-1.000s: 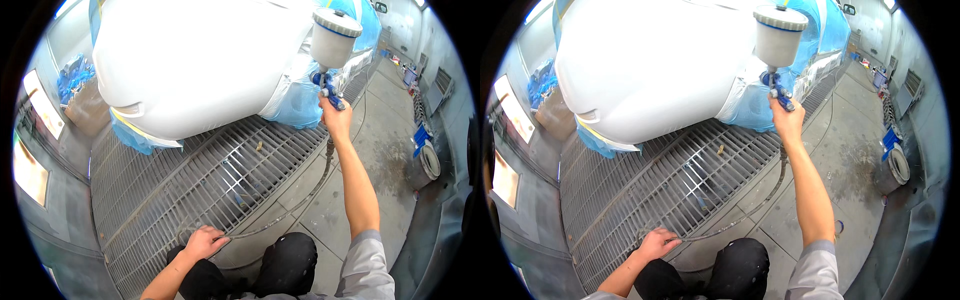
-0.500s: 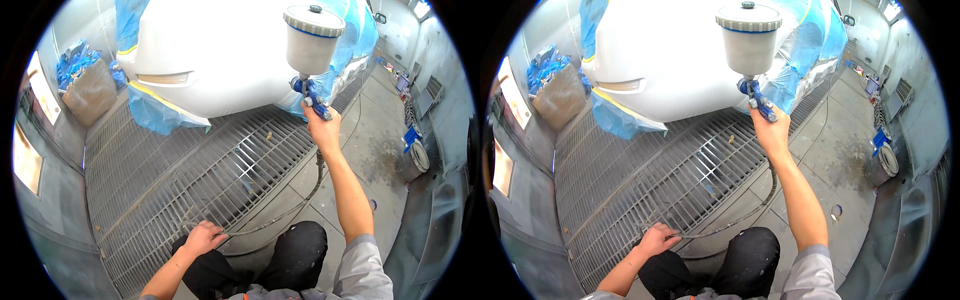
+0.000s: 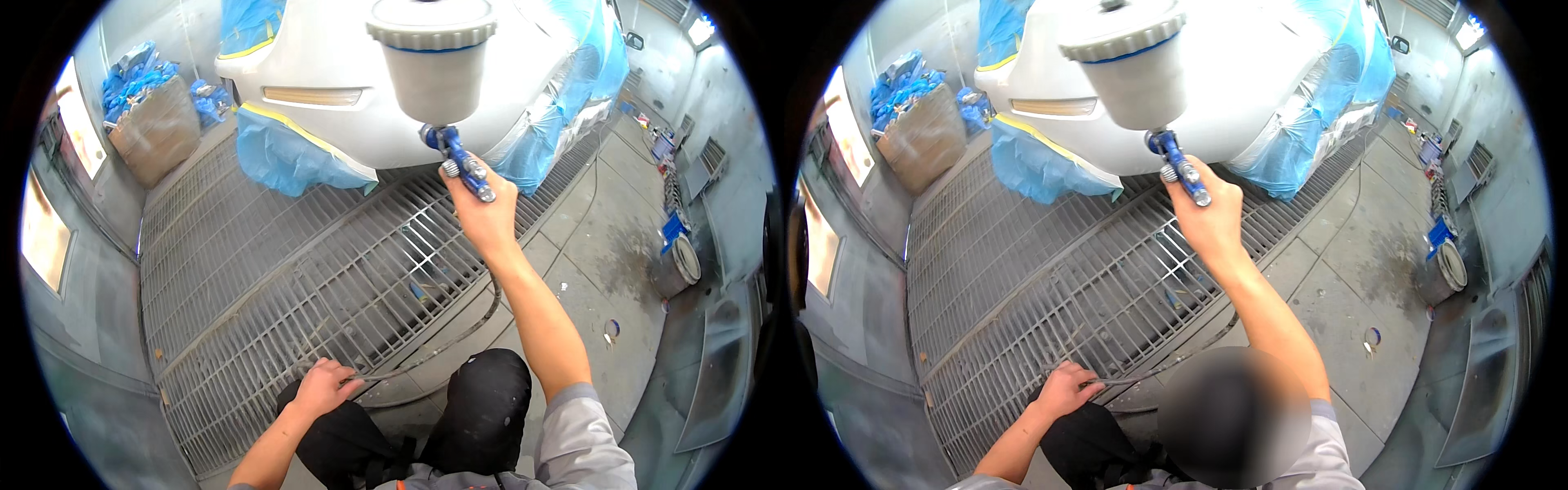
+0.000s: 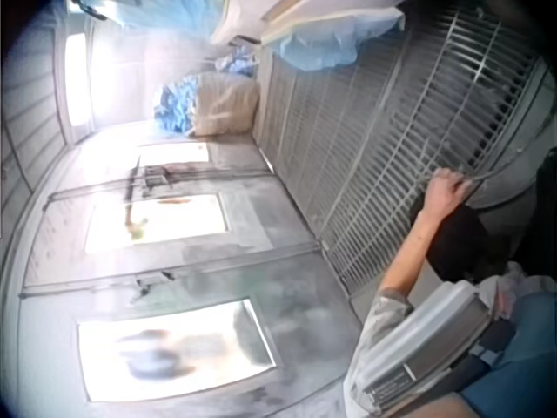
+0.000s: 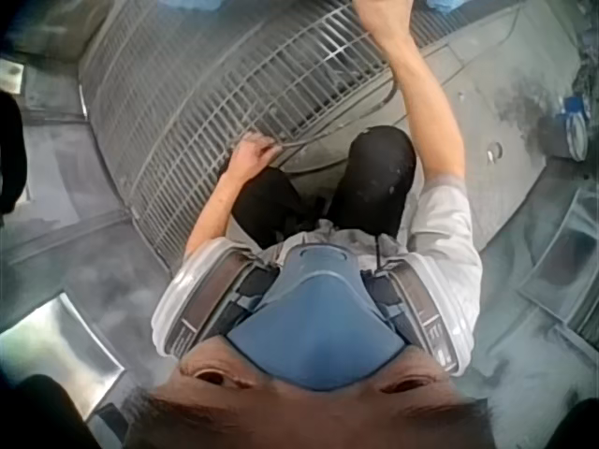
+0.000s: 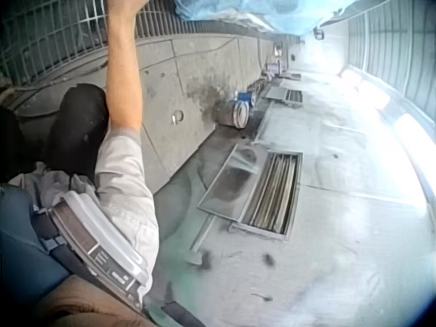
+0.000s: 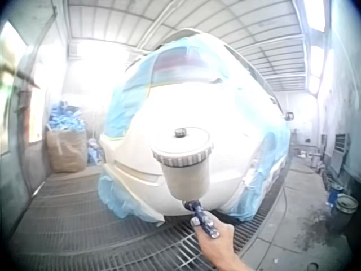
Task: The person prepares white paint by scraping the rim of a container and pouring it into a spray gun cup. They then walk to a white car masked with blue plastic and newspaper, and spray paint the front bumper and side panels with the spray gun.
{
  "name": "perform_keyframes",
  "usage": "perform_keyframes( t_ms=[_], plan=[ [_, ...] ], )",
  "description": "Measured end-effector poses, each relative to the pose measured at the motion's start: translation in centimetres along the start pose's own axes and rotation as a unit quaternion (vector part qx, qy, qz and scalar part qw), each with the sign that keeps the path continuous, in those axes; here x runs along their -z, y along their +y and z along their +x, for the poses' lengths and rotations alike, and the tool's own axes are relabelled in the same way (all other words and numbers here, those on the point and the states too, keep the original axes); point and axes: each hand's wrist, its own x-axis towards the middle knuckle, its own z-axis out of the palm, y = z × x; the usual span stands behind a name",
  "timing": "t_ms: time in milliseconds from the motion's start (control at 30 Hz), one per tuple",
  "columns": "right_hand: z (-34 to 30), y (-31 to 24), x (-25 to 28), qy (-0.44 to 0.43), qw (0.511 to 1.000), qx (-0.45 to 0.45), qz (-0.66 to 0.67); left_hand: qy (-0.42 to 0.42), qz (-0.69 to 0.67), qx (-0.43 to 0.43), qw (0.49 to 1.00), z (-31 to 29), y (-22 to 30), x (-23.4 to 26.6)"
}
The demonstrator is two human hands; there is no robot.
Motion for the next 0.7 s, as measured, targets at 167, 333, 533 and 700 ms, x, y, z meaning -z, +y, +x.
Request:
perform_keyframes(
  t_ms=[167,333,533,700],
  plan=[
    [-1.0,-0.8,-3.5,-0.055,0.997,0.016,0.046,-0.003,-0.001,0.05,0.999,-1.6,-0.7,0.0],
    [-0.5,3.3,-3.6,-0.139,0.976,-0.098,0.136,-0.001,-0.016,0.066,0.998,-1.7,-0.2,-0.4],
    [0.8,9.6,0.4,-0.076,0.968,-0.179,0.156,-0.005,0.004,0.065,0.998,0.9,1.7,-1.8],
    [3.1,14.5,6.1,-0.024,0.974,-0.186,0.127,0.001,0.011,0.029,1.0,6.1,4.9,-3.7]
  ],
)
